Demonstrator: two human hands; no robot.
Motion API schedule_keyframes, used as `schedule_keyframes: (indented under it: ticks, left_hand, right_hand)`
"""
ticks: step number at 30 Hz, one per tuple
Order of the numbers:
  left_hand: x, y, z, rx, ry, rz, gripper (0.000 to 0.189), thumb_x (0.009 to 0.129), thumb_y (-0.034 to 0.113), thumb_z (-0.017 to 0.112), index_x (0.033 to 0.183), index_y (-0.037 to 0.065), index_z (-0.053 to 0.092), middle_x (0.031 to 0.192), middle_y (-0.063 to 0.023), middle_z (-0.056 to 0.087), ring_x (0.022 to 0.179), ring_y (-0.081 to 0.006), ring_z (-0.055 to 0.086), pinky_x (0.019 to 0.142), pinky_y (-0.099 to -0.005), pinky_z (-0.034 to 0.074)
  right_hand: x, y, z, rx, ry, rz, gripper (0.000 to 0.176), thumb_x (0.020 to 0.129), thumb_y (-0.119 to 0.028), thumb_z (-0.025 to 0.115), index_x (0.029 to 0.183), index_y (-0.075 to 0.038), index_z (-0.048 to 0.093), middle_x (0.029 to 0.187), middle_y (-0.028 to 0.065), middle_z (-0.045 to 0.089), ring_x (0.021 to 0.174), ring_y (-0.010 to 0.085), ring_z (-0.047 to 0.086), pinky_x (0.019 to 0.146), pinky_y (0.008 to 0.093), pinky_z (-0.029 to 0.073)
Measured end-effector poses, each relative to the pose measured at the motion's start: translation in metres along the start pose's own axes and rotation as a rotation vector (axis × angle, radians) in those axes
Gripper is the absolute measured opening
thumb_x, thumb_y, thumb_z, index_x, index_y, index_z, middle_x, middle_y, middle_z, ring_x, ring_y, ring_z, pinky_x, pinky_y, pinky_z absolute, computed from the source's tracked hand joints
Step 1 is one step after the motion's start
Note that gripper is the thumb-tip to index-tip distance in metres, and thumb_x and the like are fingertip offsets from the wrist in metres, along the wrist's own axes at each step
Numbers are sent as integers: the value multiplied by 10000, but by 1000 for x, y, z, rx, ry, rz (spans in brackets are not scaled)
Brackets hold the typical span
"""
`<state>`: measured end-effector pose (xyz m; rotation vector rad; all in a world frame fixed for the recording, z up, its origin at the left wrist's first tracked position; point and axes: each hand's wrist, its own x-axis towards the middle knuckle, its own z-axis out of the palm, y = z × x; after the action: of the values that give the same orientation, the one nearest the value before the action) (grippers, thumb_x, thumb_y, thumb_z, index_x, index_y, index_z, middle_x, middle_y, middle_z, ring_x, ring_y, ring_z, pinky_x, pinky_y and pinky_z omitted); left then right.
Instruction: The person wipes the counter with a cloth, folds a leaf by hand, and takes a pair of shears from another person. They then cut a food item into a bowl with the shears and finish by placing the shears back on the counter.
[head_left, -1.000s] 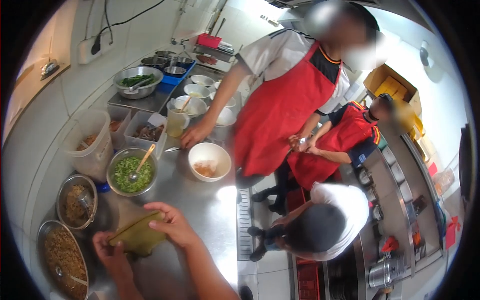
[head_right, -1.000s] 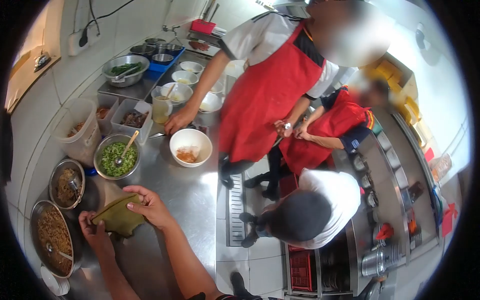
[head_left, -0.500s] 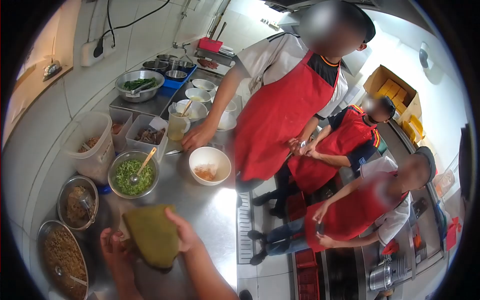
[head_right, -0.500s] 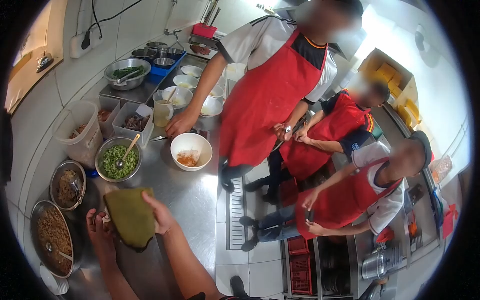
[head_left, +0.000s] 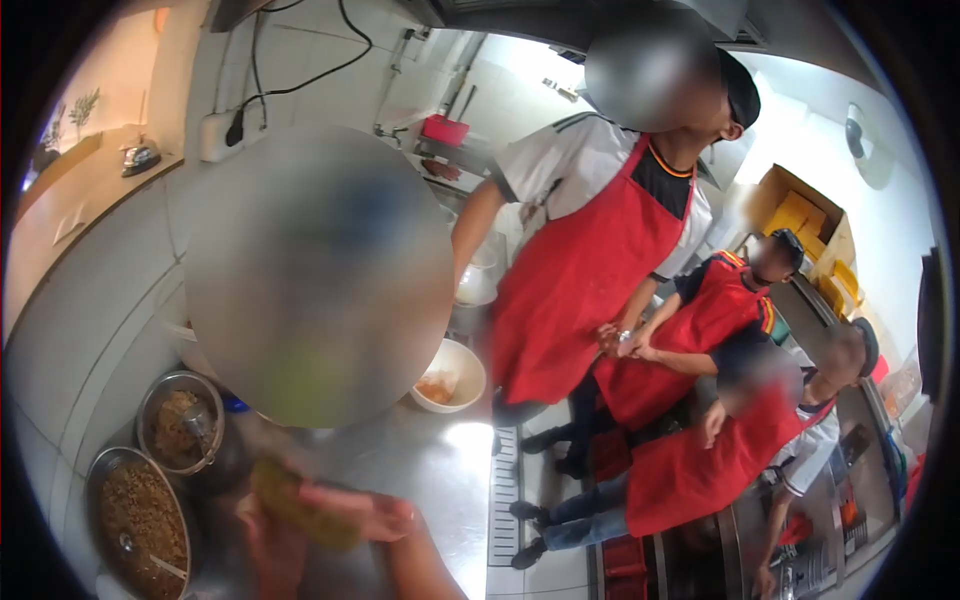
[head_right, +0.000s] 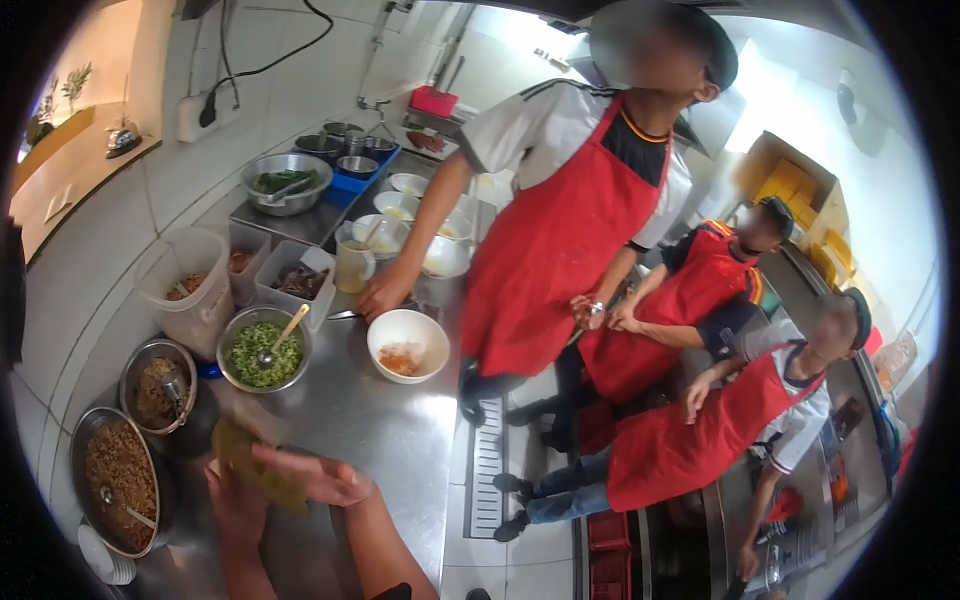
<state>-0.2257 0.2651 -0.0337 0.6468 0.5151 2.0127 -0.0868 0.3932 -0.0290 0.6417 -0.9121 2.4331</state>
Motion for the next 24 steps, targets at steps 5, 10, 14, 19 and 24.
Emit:
schedule_keyframes:
  ticks: [5, 10, 14, 19, 24]
  left_hand:
    - [-10, 1, -19, -22, -118, -208, 798, 1013, 674, 250, 1599, 136, 186, 1603, -164, 317, 1409, -320, 418, 1176, -494, 316]
    - [0, 3, -22, -659, -49, -211, 853, 985, 727, 220, 1587, 123, 243, 1540, -154, 417, 1341, -287, 491, 1133, -500, 379]
    - [1, 9, -24, -810, -144, -193, 841, 982, 734, 194, 1585, 151, 253, 1542, -142, 424, 1340, -297, 495, 1138, -535, 368]
    - [-2, 10, -22, -681, -66, -163, 838, 984, 731, 201, 1582, 146, 261, 1544, -135, 416, 1349, -292, 481, 1131, -488, 389]
    - [3, 8, -26, -550, -11, -104, 832, 991, 719, 220, 1578, 131, 266, 1559, -128, 392, 1389, -287, 430, 1123, -425, 405]
  right_hand:
    - [-1, 25, -8, -112, -151, 334, 1143, 842, -789, 514, 1592, -4, 160, 1666, 186, 136, 1547, 334, 107, 1242, 463, 69]
    - [20, -5, 8, -114, 121, 241, 1126, 859, -669, 643, 1583, 27, 135, 1613, 314, 182, 1486, 492, 212, 1216, 559, 161]
    - [25, 1, 13, -118, 166, 190, 1082, 881, -626, 643, 1585, 19, 133, 1607, 323, 187, 1478, 504, 223, 1207, 561, 199]
    - [24, 2, 11, -140, 184, 194, 1051, 885, -615, 640, 1587, -3, 153, 1590, 364, 174, 1456, 536, 246, 1183, 612, 232]
    - [23, 3, 3, -177, 188, 271, 1052, 885, -612, 638, 1575, 29, 169, 1606, 321, 195, 1481, 461, 257, 1181, 590, 254]
